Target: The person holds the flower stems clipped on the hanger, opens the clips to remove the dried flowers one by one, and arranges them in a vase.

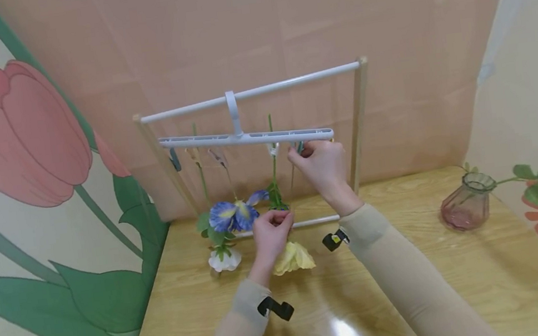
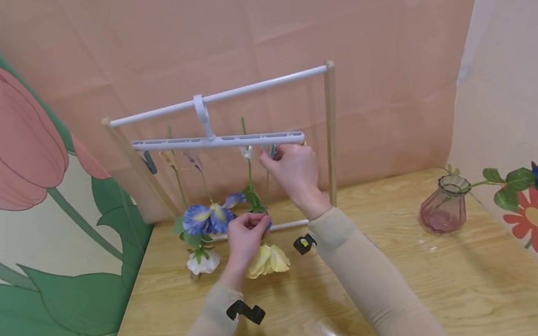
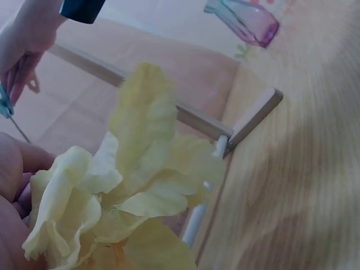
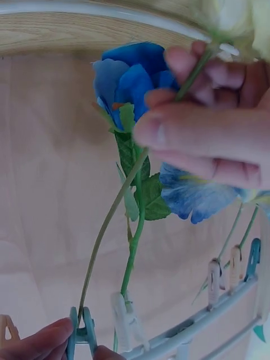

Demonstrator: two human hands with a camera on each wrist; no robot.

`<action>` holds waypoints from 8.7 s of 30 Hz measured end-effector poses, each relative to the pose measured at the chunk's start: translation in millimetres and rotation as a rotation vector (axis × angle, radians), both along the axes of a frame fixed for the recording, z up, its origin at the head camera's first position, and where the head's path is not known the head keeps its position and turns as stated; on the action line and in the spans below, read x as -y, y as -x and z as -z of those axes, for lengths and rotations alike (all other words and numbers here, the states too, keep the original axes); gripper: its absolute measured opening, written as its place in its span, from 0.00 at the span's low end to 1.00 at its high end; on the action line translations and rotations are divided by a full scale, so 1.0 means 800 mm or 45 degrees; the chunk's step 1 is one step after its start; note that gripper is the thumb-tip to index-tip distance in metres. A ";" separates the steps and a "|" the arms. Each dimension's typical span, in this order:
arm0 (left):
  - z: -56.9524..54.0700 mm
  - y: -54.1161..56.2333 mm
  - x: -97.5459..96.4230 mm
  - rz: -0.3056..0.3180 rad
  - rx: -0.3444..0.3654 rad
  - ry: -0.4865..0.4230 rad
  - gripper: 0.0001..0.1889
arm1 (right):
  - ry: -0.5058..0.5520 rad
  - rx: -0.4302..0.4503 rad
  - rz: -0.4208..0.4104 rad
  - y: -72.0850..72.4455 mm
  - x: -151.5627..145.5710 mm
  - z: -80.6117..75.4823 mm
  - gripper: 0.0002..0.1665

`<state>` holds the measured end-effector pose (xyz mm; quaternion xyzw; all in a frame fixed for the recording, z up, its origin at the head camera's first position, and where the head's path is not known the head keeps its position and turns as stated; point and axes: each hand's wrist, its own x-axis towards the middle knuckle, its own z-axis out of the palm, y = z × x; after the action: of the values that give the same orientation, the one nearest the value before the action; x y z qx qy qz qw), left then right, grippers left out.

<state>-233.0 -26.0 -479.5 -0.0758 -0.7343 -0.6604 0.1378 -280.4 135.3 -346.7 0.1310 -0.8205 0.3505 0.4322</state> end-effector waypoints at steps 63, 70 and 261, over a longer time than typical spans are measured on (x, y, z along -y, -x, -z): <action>0.016 -0.024 0.078 0.087 -0.251 0.957 0.03 | -0.150 0.061 -0.275 -0.065 -0.086 0.136 0.08; 0.013 -0.032 0.076 0.033 -0.407 1.124 0.02 | -0.179 0.078 -0.319 -0.074 -0.094 0.155 0.09; 0.009 -0.052 0.105 -0.135 -0.721 0.510 0.14 | 0.699 0.364 -0.019 -0.116 -0.269 0.128 0.14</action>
<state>-191.1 -109.8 -486.9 -0.2434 -0.7848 -0.4479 0.3525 -187.3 350.7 -448.9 -0.0353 -0.7466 0.5772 0.3290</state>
